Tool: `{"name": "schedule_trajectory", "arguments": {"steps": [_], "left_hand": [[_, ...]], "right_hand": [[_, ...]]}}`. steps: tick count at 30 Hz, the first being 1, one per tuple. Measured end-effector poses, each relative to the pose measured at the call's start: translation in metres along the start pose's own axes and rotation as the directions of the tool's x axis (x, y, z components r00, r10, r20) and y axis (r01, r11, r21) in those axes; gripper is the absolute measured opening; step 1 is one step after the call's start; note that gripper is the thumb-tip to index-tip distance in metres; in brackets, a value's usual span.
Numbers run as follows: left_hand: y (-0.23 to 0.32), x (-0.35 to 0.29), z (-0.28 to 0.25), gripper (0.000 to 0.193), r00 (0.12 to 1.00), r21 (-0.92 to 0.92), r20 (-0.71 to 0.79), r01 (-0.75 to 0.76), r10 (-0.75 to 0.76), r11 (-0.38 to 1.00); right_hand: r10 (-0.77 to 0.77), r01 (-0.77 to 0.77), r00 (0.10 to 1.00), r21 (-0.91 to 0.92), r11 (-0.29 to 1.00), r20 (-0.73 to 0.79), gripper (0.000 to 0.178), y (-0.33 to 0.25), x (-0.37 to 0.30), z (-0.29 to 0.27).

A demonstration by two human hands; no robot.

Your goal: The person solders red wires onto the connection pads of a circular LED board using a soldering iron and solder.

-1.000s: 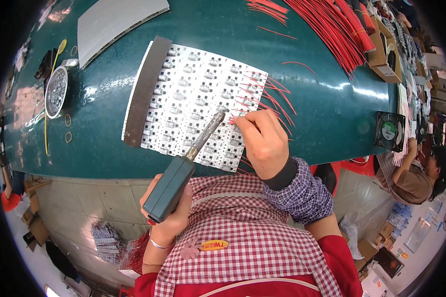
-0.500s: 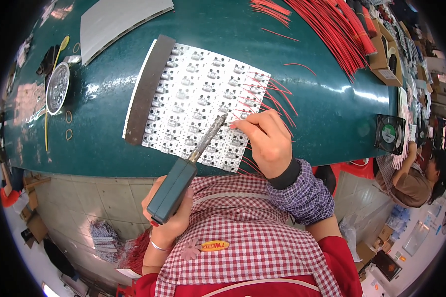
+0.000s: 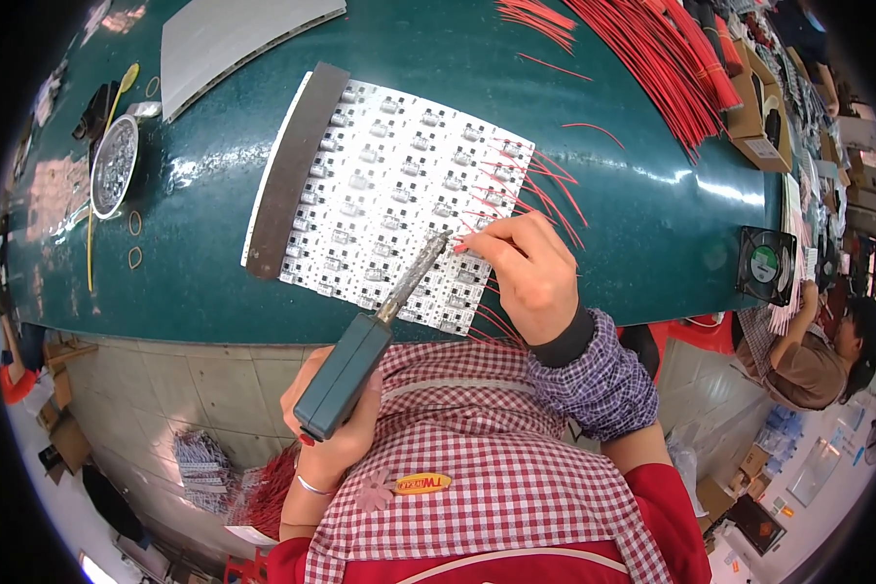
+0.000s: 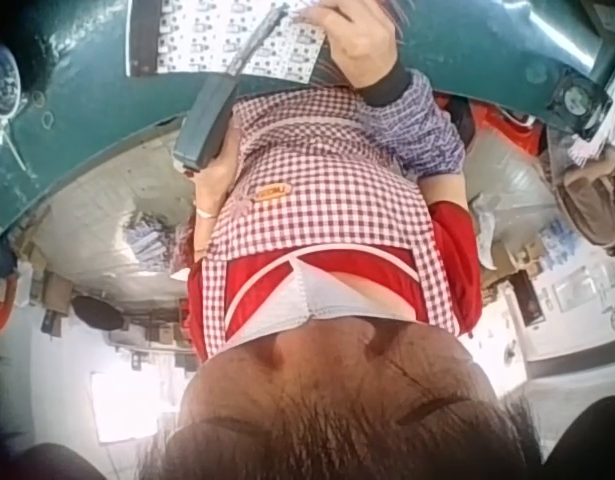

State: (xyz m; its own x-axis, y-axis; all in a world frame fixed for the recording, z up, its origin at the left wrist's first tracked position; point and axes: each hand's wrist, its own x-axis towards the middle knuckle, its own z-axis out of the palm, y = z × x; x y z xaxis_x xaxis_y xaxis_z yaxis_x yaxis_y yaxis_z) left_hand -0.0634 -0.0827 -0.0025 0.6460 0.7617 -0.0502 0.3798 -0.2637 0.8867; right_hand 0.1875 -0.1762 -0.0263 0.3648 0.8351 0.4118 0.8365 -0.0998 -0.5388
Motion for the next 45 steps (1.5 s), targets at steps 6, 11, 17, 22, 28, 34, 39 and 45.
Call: {"name": "schedule_trajectory", "arguments": {"steps": [6,11,17,22,28,34,39,45], "left_hand": [[0.000,0.002,0.000,0.023,1.000,0.011,0.019,-0.014,0.014,1.000],[0.000,0.004,0.000,0.023,0.999,0.014,0.023,-0.036,0.036,0.999],[-0.003,0.002,0.001,0.022,0.999,0.016,0.015,-0.044,0.044,0.999],[-0.002,0.002,0.002,0.021,1.000,-0.008,0.015,-0.024,0.024,1.000],[0.004,0.006,0.001,0.017,0.998,0.038,0.039,-0.041,0.039,0.998],[-0.004,-0.001,0.000,0.019,1.000,0.021,0.013,-0.027,0.027,0.999],[-0.009,-0.015,-0.004,0.023,0.991,-0.089,-0.101,0.084,-0.093,0.992],[-0.004,-0.014,-0.003,0.025,0.991,-0.102,-0.043,0.122,-0.127,0.987]], "right_hand": [[0.022,-0.023,1.000,0.024,0.999,0.014,0.027,-0.001,0.003,0.000],[0.037,-0.038,0.999,0.017,0.999,0.039,0.026,-0.003,0.006,-0.003],[-0.003,0.002,0.998,0.015,1.000,0.066,0.026,-0.002,0.009,-0.005],[-0.035,0.035,0.992,0.001,0.999,0.122,0.023,0.001,0.008,-0.006],[-0.052,0.054,0.994,-0.025,0.998,0.094,0.026,-0.001,0.013,-0.007],[-0.048,0.052,0.992,-0.028,0.998,0.113,0.026,-0.002,0.013,-0.008],[-0.058,0.062,0.992,-0.028,0.998,0.111,0.026,-0.001,0.013,-0.008],[-0.057,0.062,0.990,-0.035,0.997,0.130,0.024,-0.002,0.012,-0.008]]}}
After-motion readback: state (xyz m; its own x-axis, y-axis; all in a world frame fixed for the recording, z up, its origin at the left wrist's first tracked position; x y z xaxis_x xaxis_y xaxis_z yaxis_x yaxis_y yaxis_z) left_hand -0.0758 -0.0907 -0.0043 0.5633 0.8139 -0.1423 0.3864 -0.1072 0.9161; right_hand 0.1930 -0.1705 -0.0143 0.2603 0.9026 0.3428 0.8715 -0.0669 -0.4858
